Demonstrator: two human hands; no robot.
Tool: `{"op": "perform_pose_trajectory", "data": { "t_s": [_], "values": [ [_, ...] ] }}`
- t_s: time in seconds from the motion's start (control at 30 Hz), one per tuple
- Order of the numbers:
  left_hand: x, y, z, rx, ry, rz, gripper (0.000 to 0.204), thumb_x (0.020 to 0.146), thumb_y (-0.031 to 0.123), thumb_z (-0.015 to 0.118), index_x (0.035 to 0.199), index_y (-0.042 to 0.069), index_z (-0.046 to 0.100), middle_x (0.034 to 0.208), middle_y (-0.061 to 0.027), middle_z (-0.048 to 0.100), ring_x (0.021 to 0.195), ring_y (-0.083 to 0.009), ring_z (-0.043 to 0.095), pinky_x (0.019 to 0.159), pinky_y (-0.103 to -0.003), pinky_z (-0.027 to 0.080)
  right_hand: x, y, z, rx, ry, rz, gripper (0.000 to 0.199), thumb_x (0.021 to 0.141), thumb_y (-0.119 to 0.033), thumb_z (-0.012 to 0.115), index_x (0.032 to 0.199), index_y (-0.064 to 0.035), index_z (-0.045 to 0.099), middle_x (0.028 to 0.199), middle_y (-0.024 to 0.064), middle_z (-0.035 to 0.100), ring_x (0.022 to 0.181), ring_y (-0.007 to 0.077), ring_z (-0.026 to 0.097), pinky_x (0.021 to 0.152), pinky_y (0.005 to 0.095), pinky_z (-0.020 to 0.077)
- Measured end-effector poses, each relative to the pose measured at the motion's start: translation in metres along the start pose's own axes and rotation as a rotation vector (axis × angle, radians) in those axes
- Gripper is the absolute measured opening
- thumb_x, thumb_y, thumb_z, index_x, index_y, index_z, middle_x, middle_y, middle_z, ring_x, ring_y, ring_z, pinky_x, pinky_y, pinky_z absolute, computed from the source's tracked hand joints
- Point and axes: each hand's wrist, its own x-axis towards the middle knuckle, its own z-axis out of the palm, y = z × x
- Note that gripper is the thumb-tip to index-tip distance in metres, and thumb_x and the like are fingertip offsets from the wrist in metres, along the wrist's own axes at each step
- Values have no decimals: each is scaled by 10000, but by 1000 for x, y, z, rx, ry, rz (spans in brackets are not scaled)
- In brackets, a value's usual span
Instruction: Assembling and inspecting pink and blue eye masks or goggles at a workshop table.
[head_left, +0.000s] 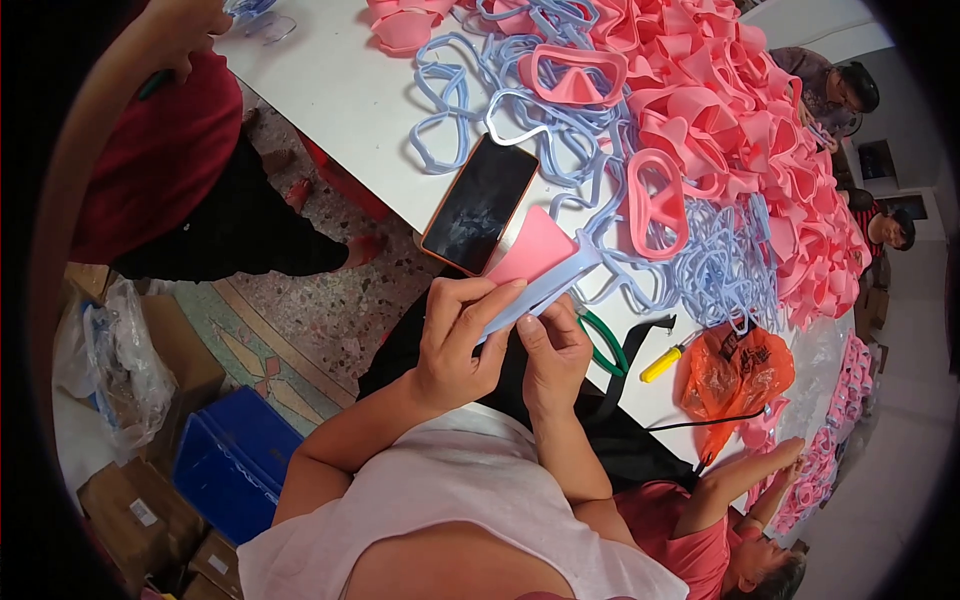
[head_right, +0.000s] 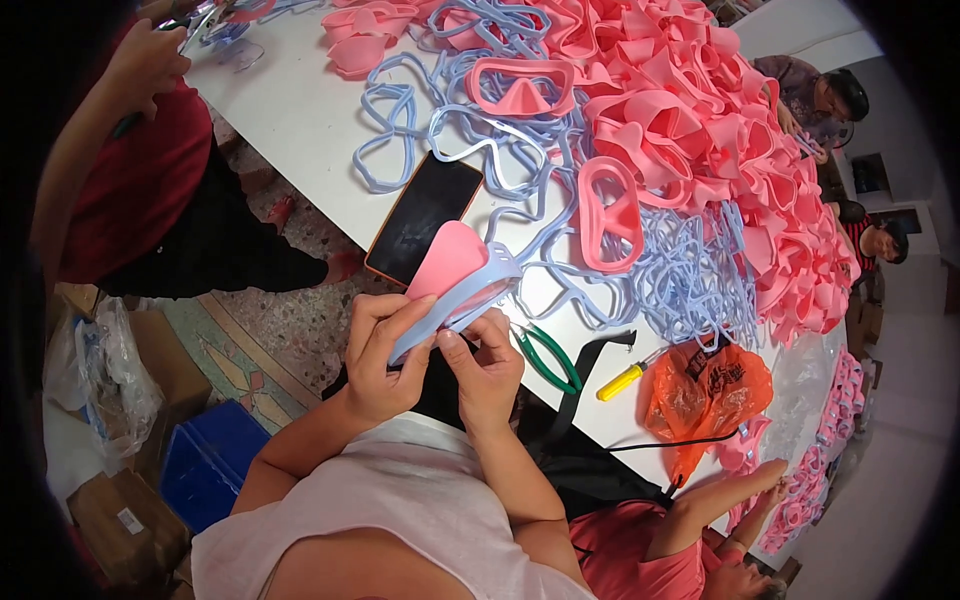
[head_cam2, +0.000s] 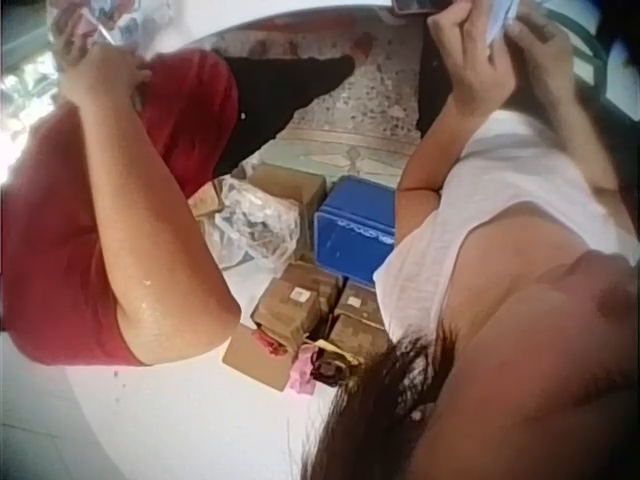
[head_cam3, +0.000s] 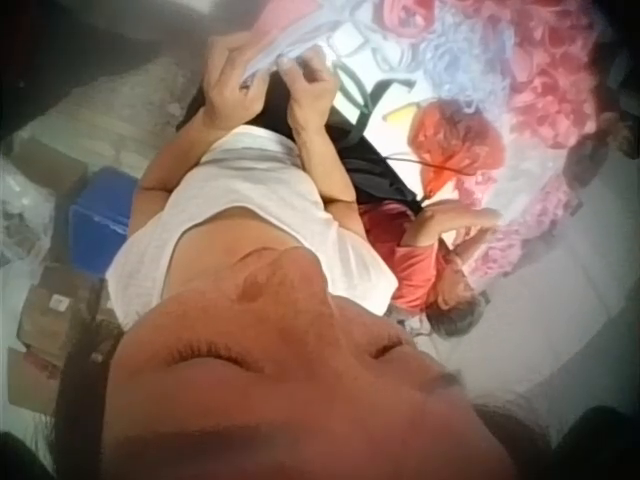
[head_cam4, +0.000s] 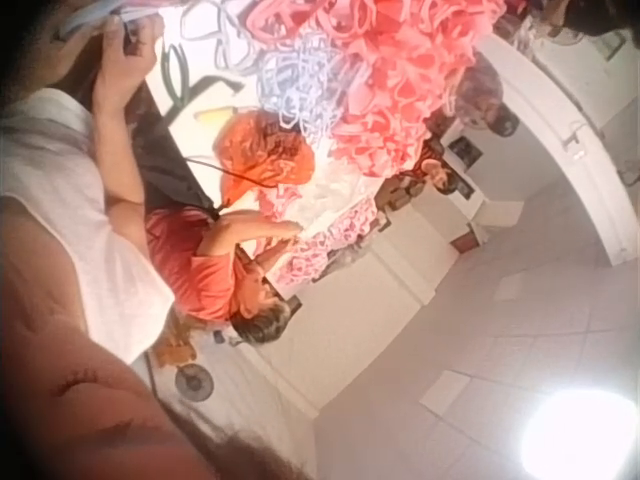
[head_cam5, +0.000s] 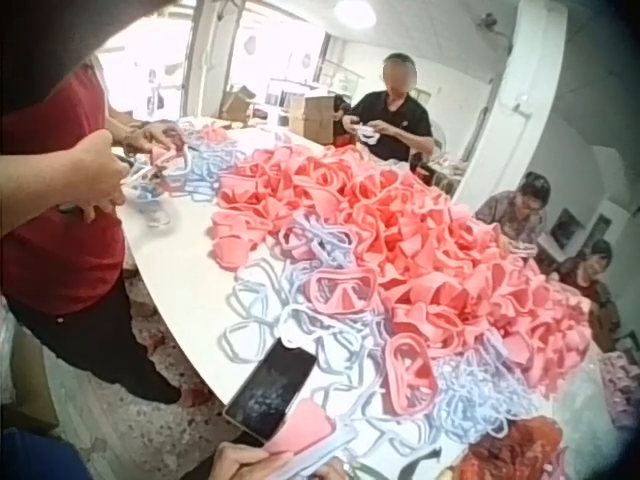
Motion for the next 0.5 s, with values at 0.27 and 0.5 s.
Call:
{"op": "perform_pose_trajectory", "data": {
  "t_s": [0.27, 0.5],
  "values": [
    [0, 3, -2, -26, -10, -86, 450, 771, -81, 668, 1211, 5, 630, 1052, -125, 544, 913, -259, 536, 748, -325, 470, 1, -9, -4, 74, -66, 102, 270, 820, -54, 749, 1076, -1, 681, 1026, 10, 557, 969, 138, 492, 905, 275, 379],
    [1, 6, 0, -26, -13, -83, 449, 776, -76, 665, 1216, 5, 621, 1069, -136, 546, 923, -270, 542, 760, -331, 475, 0, -12, -9, 93, -93, 166, 325, 834, -72, 732, 1137, 14, 651, 1166, 55, 572, 1091, 174, 549, 963, 328, 420]
  ]
}}
